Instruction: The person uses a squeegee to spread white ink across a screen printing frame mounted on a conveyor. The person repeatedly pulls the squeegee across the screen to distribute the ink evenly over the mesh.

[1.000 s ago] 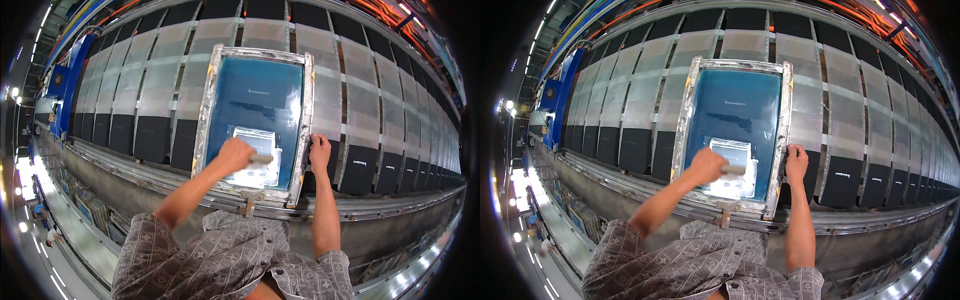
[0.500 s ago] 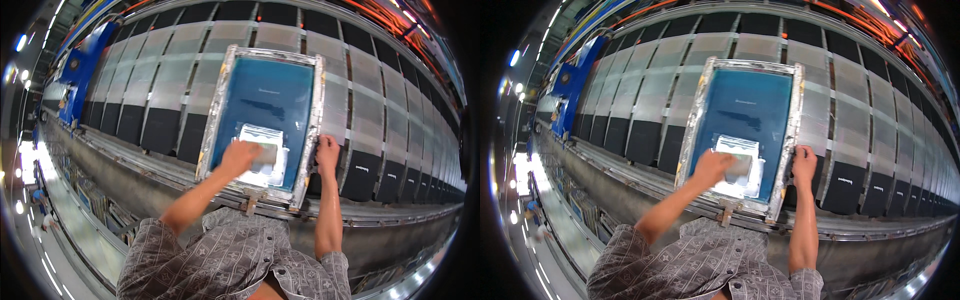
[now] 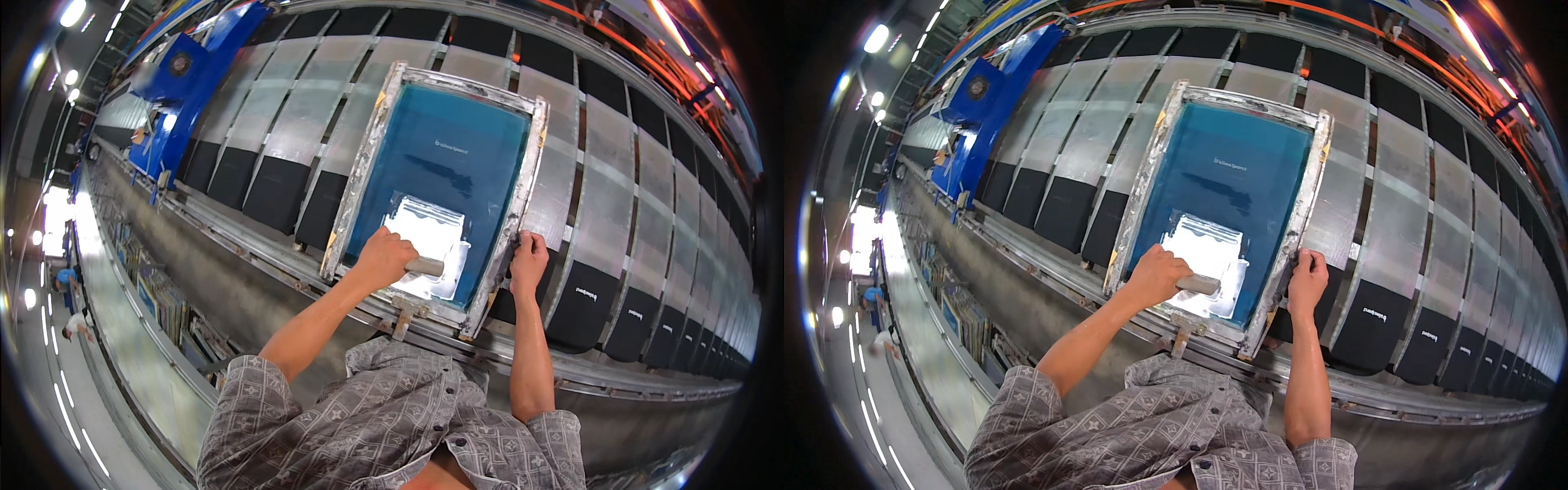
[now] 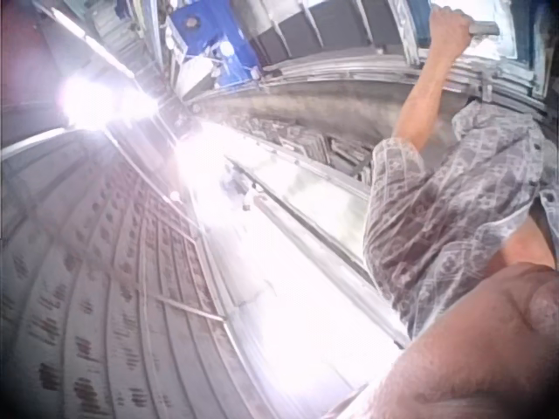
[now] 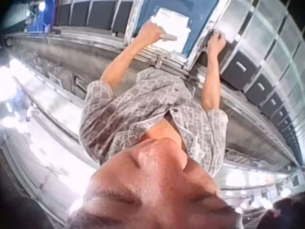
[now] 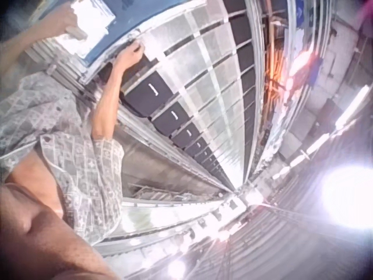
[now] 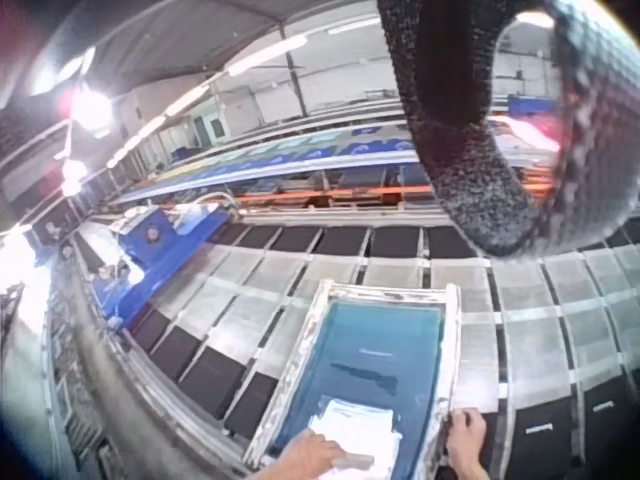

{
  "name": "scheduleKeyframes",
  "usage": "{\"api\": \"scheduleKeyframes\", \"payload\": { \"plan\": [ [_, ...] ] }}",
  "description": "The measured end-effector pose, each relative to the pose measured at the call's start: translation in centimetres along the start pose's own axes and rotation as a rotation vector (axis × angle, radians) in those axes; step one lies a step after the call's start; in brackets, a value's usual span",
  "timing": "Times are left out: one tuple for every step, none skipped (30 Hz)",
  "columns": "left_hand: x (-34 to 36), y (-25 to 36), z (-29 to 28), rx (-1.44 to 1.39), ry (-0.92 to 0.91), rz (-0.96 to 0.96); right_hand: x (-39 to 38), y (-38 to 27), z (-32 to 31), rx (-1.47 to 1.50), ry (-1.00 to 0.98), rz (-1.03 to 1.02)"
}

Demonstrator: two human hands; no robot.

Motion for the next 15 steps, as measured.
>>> {"api": "scheduleKeyframes", "payload": {
  "plan": [
    [-0.2, -0.3, -0.1, -0.027, -0.006, -0.017, 0.0, 0.4, 0.4, 0.005, 0.000, 0.001],
    [-0.2, -0.5, 0.0, -0.054, -0.015, -0.027, 0.2, 1.0, 0.6, 0.012, 0.007, 0.004],
    [-0.4, -0.5, 0.7, -0.037, -0.033, -0.026, 0.4, 1.5, 0.6, 0.019, 0.013, 0.006],
    [-0.7, -0.6, 1.7, -0.019, -0.051, -0.025, 0.6, 1.8, 0.3, -0.008, 0.026, -0.005],
    [-0.6, -0.8, 1.4, 0.004, -0.067, -0.028, 0.7, 1.9, 0.5, -0.031, 0.032, -0.017],
    [-0.4, -0.9, 1.6, -0.012, -0.159, -0.007, 0.8, 1.8, 0.5, -0.055, 0.039, -0.028],
    [-0.2, -1.0, 1.5, -0.028, -0.251, 0.015, 0.9, 1.9, 0.4, -0.085, 0.046, -0.008],
    [0.1, -1.1, 1.1, -0.036, -0.343, 0.030, 0.9, 1.9, 0.6, -0.092, 0.044, 0.009],
    [0.8, -1.9, 0.5, -0.070, -0.332, 0.028, 0.9, 1.9, 0.7, -0.100, 0.043, 0.026],
    [1.9, -2.7, 0.1, -0.082, -0.289, 0.033, 0.9, 1.8, 0.8, -0.108, 0.043, 0.043],
    [3.2, -3.4, -0.2, -0.092, -0.253, 0.042, 0.7, 1.8, 0.6, -0.122, 0.050, 0.044],
    [4.5, -4.3, -0.6, -0.104, -0.215, 0.046, 0.8, 1.9, 0.8, -0.139, 0.050, 0.043],
    [6.3, -5.0, -0.9, -0.044, -0.225, 0.051, 0.8, 1.9, 0.8, -0.156, 0.051, 0.042],
    [8.0, -5.6, -1.1, 0.014, -0.237, 0.052, 0.7, 2.0, 0.9, -0.151, 0.052, 0.040],
    [9.4, -6.2, -1.0, 0.017, -0.207, 0.057, 0.6, 2.0, 1.0, -0.146, 0.054, 0.032]
  ]
}}
Point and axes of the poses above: each hand's wrist, its own x-axis towards the middle knuckle, its own z-axis out of the palm, y = z × x, the point moved 5 cm from there along x, towards the middle knuckle, and after that the axes turned 8 degrees about x, right-handed, at the moved point
